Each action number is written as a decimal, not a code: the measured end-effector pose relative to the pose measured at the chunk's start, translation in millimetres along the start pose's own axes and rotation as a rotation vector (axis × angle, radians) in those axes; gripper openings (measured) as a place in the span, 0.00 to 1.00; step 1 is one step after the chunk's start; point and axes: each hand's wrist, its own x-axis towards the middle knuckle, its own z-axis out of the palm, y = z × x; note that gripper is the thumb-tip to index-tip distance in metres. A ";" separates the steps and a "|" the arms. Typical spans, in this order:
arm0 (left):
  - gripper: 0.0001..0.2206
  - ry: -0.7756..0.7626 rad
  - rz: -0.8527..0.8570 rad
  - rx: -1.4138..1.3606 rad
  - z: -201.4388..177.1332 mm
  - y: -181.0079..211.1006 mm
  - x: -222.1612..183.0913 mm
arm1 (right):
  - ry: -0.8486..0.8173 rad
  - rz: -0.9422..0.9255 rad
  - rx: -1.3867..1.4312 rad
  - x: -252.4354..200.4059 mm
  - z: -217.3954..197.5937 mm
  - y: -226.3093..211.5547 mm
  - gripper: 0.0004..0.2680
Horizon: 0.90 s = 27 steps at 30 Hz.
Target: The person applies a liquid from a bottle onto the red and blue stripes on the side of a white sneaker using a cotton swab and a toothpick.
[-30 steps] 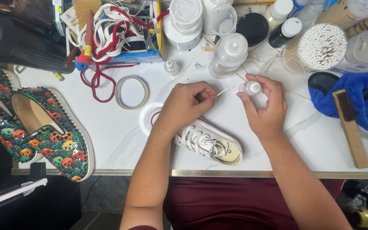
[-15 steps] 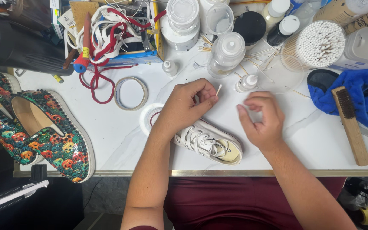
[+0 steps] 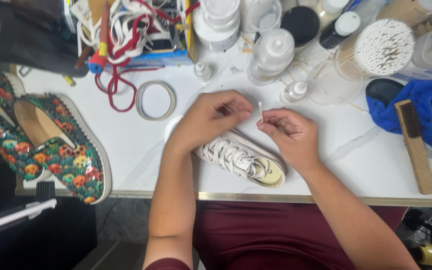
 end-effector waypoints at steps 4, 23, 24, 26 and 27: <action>0.11 0.514 -0.110 0.396 8.8 11.8 -42.6 | 0.041 0.028 -0.117 -12.5 3.1 -8.0 0.06; 0.14 0.570 0.037 -0.195 31.5 -39.0 -11.9 | -0.111 -0.099 0.137 -55.4 -22.7 -2.8 0.04; 0.15 0.546 -0.005 -0.168 30.0 -34.1 -10.8 | -0.121 -0.103 0.150 -53.9 -22.6 -1.9 0.04; 0.15 0.629 -0.045 0.134 30.1 -24.2 -10.5 | -0.127 -0.111 0.154 -52.1 -19.3 0.7 0.04; 0.15 0.666 -0.063 0.285 30.2 -20.3 -9.8 | -0.128 -0.118 0.155 -50.6 -18.4 1.9 0.05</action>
